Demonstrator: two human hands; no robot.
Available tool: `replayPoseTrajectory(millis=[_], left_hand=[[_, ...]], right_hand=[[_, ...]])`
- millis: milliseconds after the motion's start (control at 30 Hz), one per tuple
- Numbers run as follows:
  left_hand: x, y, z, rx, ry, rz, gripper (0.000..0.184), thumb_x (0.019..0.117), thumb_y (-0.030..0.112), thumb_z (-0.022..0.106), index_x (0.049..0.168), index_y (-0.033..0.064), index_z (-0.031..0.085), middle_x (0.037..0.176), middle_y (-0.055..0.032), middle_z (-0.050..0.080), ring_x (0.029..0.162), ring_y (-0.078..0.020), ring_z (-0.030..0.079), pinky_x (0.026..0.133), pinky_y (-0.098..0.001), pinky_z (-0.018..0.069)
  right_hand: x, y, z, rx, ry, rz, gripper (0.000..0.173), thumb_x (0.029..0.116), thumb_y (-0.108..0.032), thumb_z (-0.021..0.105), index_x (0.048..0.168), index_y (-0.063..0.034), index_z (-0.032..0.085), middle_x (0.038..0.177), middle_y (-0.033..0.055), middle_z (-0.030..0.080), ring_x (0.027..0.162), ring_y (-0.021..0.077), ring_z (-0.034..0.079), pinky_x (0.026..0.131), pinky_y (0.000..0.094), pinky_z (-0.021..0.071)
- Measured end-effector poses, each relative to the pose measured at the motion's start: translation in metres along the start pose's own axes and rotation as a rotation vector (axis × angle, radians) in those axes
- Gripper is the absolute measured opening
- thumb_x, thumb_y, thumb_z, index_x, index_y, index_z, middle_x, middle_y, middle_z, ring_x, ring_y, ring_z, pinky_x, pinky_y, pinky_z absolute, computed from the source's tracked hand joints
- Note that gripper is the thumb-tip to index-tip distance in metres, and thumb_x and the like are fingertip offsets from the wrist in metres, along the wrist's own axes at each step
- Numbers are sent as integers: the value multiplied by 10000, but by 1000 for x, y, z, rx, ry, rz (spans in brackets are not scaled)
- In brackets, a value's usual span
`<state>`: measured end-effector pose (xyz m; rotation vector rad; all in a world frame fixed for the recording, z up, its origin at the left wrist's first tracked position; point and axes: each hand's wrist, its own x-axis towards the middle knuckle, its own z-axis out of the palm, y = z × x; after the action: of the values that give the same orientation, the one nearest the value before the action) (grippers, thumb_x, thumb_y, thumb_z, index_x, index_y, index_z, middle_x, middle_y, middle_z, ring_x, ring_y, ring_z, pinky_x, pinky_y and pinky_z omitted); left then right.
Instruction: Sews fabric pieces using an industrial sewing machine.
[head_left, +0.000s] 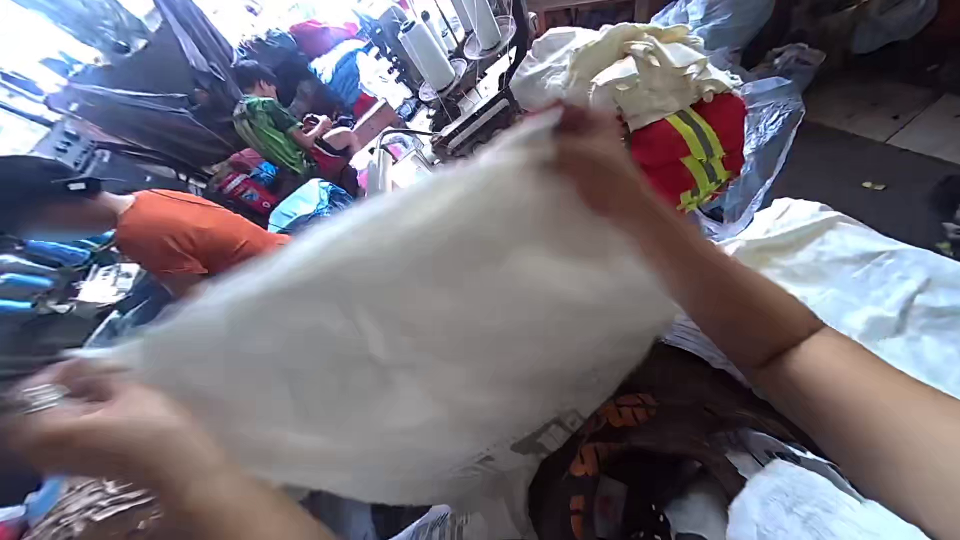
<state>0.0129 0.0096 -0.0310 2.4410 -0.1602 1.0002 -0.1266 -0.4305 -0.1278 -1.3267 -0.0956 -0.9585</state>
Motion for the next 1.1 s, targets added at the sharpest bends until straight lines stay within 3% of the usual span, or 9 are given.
replayPoseTrajectory(millis=[67, 167, 300, 400, 500, 567, 700, 900, 1100], left_hand=[[-22, -24, 43, -47, -188, 135, 459, 1017, 211, 574, 1352, -102, 556, 1354, -349, 566, 1279, -449, 562, 1091, -542, 443], [-85, 23, 76, -279, -501, 250, 474, 951, 156, 713, 1337, -85, 581, 1356, -281, 597, 1283, -364, 582, 1103, -504, 454], [-138, 66, 121, -607, -910, 528, 645, 809, 223, 854, 1375, 35, 609, 1354, -133, 640, 1290, -247, 585, 1105, -493, 458], [-146, 80, 133, -724, -1061, 499, 667, 744, 49, 875, 1361, 50, 622, 1213, -109, 691, 1134, -200, 649, 1016, -435, 518], [-139, 79, 134, -835, -1068, 437, 551, 800, -52, 788, 1317, 61, 634, 1038, -56, 696, 890, -103, 664, 787, -262, 575], [-137, 76, 134, -916, -994, 414, 397, 856, -49, 744, 1236, 32, 665, 1006, -20, 711, 848, -44, 667, 774, -207, 572], [-136, 83, 131, -1074, -868, 460, 116, 903, -11, 723, 1014, 18, 729, 1065, -17, 703, 988, -70, 679, 880, -227, 579], [-131, 111, 115, -1077, -924, 559, 80, 901, 15, 728, 976, 36, 742, 1360, -89, 632, 1228, -142, 631, 983, -278, 572], [-130, 117, 129, -1041, -843, 344, 91, 893, -11, 735, 983, -2, 724, 975, -7, 741, 899, -31, 698, 833, -207, 587]], right_hand=[[-44, 39, 23, -28, -124, 281, 176, 923, 42, 607, 1081, 41, 684, 897, 47, 695, 756, 51, 631, 689, 249, 557], [-101, 57, 49, -114, -322, 547, 167, 1027, -82, 559, 1096, -15, 696, 854, 79, 684, 657, 96, 602, 605, 282, 531], [-120, 59, 69, -175, -420, 534, 134, 999, -53, 606, 1048, -14, 724, 870, 37, 701, 716, 53, 612, 670, 248, 529], [-121, 59, 69, -198, -421, 450, 88, 974, -54, 649, 1019, -16, 715, 855, 32, 694, 713, 51, 617, 662, 240, 534], [-116, 63, 59, -167, -360, 423, 88, 984, -70, 638, 1017, -22, 704, 853, 21, 681, 709, 37, 606, 655, 215, 525], [-113, 63, 55, -153, -342, 413, 122, 1004, -103, 617, 1025, -25, 708, 853, 4, 686, 716, 17, 610, 666, 199, 525], [-109, 60, 54, -175, -317, 392, 155, 1031, -112, 574, 1005, -21, 697, 800, -3, 655, 673, 6, 584, 626, 177, 502], [-91, 57, 55, -173, -220, 270, 105, 942, -14, 665, 1040, 21, 680, 923, 52, 704, 811, 42, 666, 762, 209, 577], [-88, 43, 67, -141, -201, 156, 152, 941, 25, 636, 1090, 31, 665, 922, 54, 707, 779, 48, 661, 727, 212, 574]])
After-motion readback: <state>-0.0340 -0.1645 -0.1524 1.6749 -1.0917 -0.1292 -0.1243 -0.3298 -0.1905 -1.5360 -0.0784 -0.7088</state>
